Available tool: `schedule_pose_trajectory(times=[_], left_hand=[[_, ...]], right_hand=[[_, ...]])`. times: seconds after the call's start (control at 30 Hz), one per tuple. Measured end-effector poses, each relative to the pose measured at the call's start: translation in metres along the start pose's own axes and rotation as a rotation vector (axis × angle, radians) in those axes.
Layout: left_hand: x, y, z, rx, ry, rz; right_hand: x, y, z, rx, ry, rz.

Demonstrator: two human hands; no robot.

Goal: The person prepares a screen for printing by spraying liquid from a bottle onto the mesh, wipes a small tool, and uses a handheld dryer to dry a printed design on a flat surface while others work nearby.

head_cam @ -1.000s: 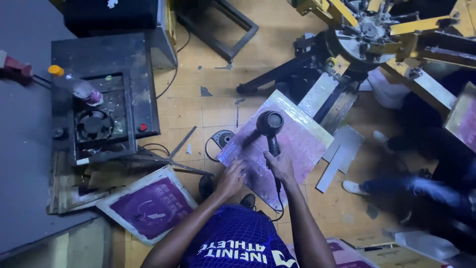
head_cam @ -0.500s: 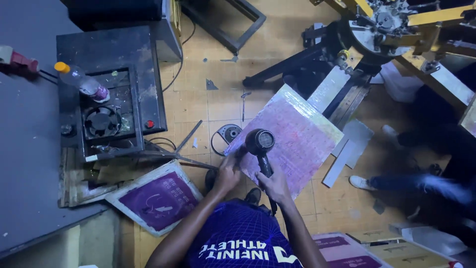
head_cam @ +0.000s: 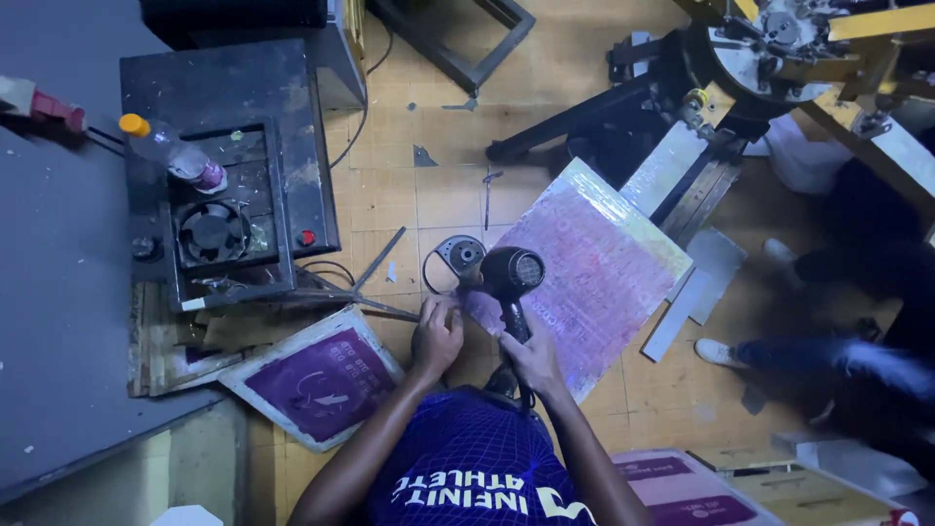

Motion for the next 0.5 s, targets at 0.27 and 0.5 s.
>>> schedule_pose_trajectory(times=[0.27, 0.5], left_hand=[[0.006, 0.014, 0.016, 0.069, -0.1, -0.003], [0.002, 0.034, 0.075, -0.122, -0.279, 0.181]], right_hand=[[-0.057, -0.04, -0.026, -0.129, 0.007, 0.088], [-0.079, 0.02, -0.064, -0.116, 0.235, 0.238]])
Point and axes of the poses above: each hand's wrist, its own x-axis towards the middle knuckle, its own z-axis out of the palm, y = z × x, the point moved 6 cm from there along x, towards the middle knuckle, and after that the axes turned 3 degrees about -x, right-handed, at the moved point
